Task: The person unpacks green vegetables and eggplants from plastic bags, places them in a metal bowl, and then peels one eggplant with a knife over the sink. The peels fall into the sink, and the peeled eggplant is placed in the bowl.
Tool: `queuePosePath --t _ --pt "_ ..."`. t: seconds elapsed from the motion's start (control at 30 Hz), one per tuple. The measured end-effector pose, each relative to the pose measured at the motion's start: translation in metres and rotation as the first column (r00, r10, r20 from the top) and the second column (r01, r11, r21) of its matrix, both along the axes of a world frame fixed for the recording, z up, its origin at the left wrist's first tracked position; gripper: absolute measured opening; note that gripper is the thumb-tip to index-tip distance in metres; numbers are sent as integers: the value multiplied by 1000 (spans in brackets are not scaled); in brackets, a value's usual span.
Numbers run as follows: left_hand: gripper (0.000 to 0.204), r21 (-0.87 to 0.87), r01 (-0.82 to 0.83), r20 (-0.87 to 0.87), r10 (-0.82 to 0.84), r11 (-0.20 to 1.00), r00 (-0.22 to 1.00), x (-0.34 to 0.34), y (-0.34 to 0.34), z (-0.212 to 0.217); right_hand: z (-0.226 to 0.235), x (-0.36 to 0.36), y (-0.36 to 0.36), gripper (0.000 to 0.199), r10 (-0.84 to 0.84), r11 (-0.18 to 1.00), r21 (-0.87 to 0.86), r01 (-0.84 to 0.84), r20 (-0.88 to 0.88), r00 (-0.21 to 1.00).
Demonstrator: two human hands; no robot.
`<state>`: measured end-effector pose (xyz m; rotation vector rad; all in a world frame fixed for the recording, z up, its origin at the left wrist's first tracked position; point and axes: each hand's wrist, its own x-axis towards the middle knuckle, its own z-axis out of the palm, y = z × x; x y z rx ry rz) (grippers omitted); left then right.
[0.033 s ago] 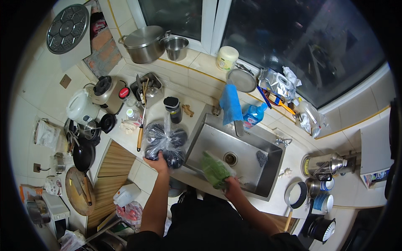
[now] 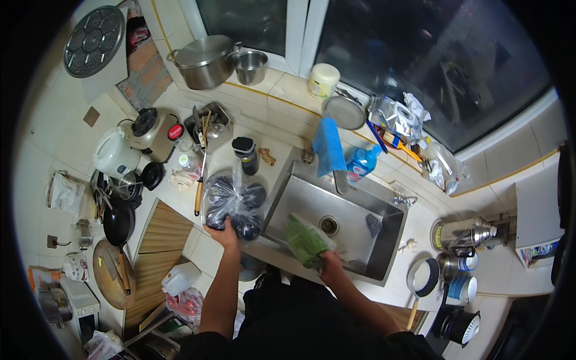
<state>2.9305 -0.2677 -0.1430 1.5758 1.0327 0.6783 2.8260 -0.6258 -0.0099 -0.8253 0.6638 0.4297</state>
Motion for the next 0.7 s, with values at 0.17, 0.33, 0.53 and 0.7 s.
queuePosePath --t 0.17,0.33,0.53,0.7 --pt "91 -360 181 258 -89 915 962 -39 -25 68 16 8 12 59 -78 997 -13 81 149 986" --pt "87 -495 217 120 -181 841 976 -57 -31 92 43 1 6 64 134 968 -250 7 543 829" --pt "86 -386 188 147 -141 903 979 -53 -24 62 68 3 19 68 299 897 -442 -11 589 751" --pt "79 -113 443 145 -427 889 893 -65 -46 77 76 3 25 68 562 661 -750 -6 490 666"
